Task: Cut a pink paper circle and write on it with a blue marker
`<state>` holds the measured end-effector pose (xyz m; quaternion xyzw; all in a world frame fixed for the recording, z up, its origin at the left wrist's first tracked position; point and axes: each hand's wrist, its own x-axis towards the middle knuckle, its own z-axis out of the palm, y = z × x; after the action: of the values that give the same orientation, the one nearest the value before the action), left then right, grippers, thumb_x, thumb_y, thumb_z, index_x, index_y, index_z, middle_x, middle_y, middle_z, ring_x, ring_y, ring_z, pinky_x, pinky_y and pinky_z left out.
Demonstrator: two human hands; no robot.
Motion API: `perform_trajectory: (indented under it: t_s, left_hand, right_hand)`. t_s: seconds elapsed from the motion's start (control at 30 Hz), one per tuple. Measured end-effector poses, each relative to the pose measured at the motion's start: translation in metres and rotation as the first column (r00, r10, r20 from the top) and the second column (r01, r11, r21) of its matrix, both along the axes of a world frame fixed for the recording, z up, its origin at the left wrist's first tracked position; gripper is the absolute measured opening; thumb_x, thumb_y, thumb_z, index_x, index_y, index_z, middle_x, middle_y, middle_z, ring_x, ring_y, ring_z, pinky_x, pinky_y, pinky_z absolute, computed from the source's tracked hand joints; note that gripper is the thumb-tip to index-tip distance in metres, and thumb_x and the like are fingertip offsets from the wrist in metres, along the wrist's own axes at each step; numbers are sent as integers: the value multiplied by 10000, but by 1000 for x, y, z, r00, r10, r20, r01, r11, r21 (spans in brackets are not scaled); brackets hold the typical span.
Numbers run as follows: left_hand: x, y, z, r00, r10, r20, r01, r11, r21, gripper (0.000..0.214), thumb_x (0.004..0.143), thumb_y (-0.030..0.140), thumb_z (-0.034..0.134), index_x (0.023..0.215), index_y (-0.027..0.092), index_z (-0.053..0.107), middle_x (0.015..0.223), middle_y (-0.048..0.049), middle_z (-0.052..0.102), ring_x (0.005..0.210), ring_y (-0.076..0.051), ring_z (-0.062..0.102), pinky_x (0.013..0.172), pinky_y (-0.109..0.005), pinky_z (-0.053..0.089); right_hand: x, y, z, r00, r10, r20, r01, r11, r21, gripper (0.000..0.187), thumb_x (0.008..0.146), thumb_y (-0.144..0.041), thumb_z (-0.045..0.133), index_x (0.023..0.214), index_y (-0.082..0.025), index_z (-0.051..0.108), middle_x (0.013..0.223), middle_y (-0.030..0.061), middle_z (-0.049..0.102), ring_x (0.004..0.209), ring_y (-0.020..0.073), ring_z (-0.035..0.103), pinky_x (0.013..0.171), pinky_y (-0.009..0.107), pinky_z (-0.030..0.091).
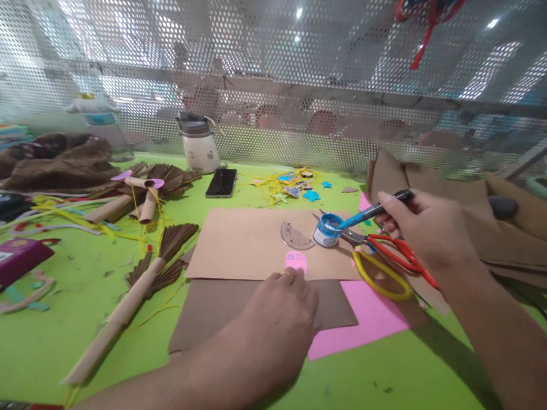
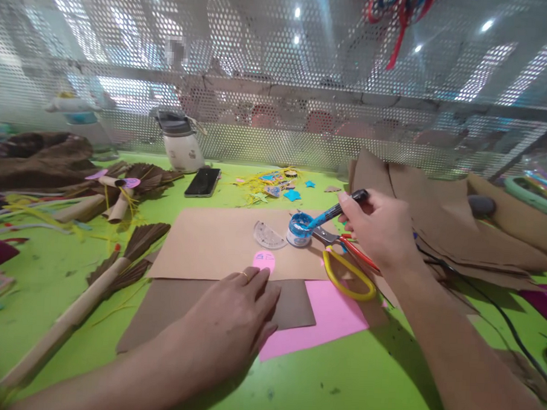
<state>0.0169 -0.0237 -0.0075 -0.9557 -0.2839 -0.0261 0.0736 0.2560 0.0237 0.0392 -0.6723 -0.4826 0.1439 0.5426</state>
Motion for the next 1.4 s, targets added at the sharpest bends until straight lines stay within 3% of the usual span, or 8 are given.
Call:
perform_trajectory:
  t_s: [0.1,0.17,0.27,0.37,0.47,0.77,1.4]
  left_hand:
    - [-2,0,-3,1000,-14,19,14,1000,27,298,947,302,481,1138,110,605,1087,-190,631,908,-276,577,739,-387,482]
    - [-3,-1,-5,1000,-18,22,17,999,35,304,947,297,477,1150,110,603,1083,-187,631,918,-280,573,750,-392,482]
    - [-3,-1,-6,1000,-19,18,18,999,43,294,952,282,461,1145,114,607,1068,-180,632,932,-287,567,787,-410,480]
    - [-2,-1,-6,1000,-19,16,18,999,41,287,951,278,461,1127,109,611,1081,-182,629,953,-292,565,815,-417,477]
    - [-2,-1,-6,1000,-15,14,14,999,48,302,943,272,476,1146,88,604,1103,-183,626,999,-298,562,851,-416,470]
    - [2,0,-7,1000,-9,-9,10,998,59,348,898,280,533,1153,58,613,1099,-178,656,1047,-325,579,915,-446,477]
    - [2,0,-5,999,-7,-43,9,999,34,339,891,278,537,1149,77,625,1080,-151,656,985,-303,583,838,-427,492]
  right_hand:
    - [-2,-5,3,998,-40,-40,44,994,98,214,802,-323,705,695,-143,662,561,31,631,450,101,547,398,189,467]
    - [-9,-9,3,999,4,-44,3,989,147,225,807,-343,705,699,-150,663,564,24,632,464,106,552,410,197,468]
    - [-24,-13,-7,985,174,-3,-172,978,114,265,829,-370,693,674,-165,630,542,2,613,464,107,536,440,216,450]
    - [-39,-13,-23,934,354,50,-356,934,35,304,862,-418,660,682,-179,604,561,-11,599,497,118,535,484,238,439]
    - [-48,-12,-35,893,437,108,-438,899,-13,270,896,-395,616,731,-181,611,595,-15,589,546,126,532,530,248,430]
    - [-59,-15,-39,885,437,160,-430,900,-76,272,888,-378,596,690,-193,579,605,-10,579,566,140,535,578,273,424]
    - [-59,-13,-46,888,420,190,-408,908,-99,273,879,-422,588,727,-195,596,608,9,604,564,166,567,563,293,432]
